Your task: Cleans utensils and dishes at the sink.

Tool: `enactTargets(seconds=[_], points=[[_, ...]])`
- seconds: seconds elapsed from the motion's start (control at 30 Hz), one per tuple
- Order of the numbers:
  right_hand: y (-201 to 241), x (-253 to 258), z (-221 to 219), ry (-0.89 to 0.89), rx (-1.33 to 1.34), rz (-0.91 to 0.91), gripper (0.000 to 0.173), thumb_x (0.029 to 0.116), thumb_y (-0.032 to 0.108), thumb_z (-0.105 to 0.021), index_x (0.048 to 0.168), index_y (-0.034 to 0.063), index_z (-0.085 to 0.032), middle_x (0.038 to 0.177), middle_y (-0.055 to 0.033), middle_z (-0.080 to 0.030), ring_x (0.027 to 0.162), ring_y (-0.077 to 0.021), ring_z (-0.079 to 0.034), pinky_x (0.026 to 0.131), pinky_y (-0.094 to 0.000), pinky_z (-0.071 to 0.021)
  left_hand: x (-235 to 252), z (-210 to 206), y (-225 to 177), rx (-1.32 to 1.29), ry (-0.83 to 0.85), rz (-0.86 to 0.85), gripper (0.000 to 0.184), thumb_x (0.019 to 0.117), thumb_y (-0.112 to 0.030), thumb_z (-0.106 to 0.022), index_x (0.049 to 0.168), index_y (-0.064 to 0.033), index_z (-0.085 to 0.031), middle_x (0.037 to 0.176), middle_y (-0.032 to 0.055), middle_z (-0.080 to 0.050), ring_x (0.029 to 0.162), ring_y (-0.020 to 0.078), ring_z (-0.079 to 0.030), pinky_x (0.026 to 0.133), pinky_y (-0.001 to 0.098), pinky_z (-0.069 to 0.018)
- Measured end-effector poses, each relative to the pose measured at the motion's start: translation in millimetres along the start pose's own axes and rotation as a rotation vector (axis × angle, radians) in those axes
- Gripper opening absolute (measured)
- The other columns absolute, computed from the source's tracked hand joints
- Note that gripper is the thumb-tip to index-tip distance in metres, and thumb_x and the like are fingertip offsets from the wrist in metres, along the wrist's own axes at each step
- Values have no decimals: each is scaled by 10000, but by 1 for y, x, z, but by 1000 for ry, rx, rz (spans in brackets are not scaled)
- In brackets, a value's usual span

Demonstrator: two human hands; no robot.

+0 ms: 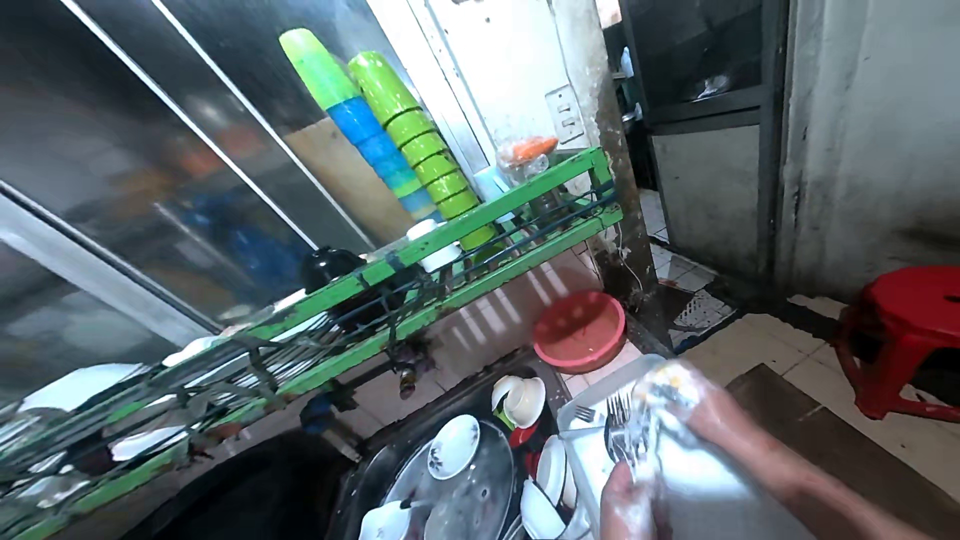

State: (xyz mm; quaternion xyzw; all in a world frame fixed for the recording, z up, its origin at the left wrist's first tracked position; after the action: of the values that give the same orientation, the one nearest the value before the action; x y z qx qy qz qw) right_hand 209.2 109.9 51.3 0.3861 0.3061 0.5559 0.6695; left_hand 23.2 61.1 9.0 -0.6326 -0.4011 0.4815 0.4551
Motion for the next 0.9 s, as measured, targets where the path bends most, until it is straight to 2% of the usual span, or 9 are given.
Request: enactTargets(seconds=[0.1,0.17,0.3,0.4,0.5,0.63,0.73,0.83,0.9], points=[[-9,13,30,-227,306,-1,540,916,177,-722,1391,-10,-546,1298,-218,-637,1195,-301,-631,1056,-479,-498,-1,5,-1,-70,-6,0,96,972,-7,-534,1044,17,-593,684,20,-597,560,86,-564,536,261,-506],[-13,7,13,-196,503,-39,454,952,227,-661,1342,15,-565,1200,-155,-665,1061,-215,-667,936,-412,-562,-1,7,-3,-114,-5,12,80,968,5,-552,1034,22,-593,699,37,-625,580,100,-600,554,268,-534],[3,-22,-30,58,292,-128,595,989,329,-652,1460,6,-489,1347,-238,-610,1258,-335,-595,1094,-512,-450,-8,-4,-14,-93,97,29,46,991,-38,-559,997,-13,-597,712,21,-648,587,83,-609,555,252,-535],[6,-13,8,-132,236,-133,555,1012,226,-621,1467,-51,-465,1384,-279,-578,1307,-369,-561,1136,-508,-411,-12,-3,-11,-43,93,64,70,1016,-56,-538,1015,-15,-595,735,14,-633,604,71,-595,574,245,-527],[-9,-7,20,-220,404,-240,619,1024,281,-608,1517,-23,-390,1402,-260,-561,1294,-344,-565,1107,-508,-434,-7,-1,-12,-102,29,16,53,1000,4,-516,1008,-6,-568,664,7,-588,532,67,-558,517,225,-505],[16,-34,-24,-61,379,-163,655,978,221,-662,1524,-18,-392,1398,-256,-570,1283,-340,-578,1108,-495,-445,3,-1,-25,-173,-31,-34,71,1017,9,-479,1008,3,-549,611,7,-569,487,70,-544,483,221,-491],[24,-28,-9,4,262,-137,617,993,223,-638,1525,0,-419,1440,-246,-548,1336,-335,-541,1151,-490,-399,8,6,-21,-265,23,-30,284,1095,-103,-355,1031,15,-605,728,41,-649,559,84,-602,519,221,-525],[19,-20,-11,281,62,-198,550,1004,288,-636,1465,21,-498,1372,-259,-588,1288,-378,-566,1108,-556,-419,19,17,-26,-323,75,-93,358,1079,-127,-340,1068,36,-658,933,109,-729,816,170,-706,775,324,-596],[21,-33,-36,465,-2,-191,495,1002,279,-640,1407,9,-551,1314,-266,-617,1239,-396,-590,1075,-580,-431,18,18,-31,-325,72,-96,277,1060,-107,-427,1055,19,-674,938,106,-735,877,179,-713,839,358,-594]])
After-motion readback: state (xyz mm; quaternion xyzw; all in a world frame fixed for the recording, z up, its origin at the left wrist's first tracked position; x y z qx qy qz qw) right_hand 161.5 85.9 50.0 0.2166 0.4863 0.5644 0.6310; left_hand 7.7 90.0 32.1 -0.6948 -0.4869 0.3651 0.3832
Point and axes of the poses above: each hand's wrist, its own x-axis towards the middle knuckle, its own z-axis out of the back of the hand, y = z × x, the point moved 10 cm from there along x, towards the middle knuckle
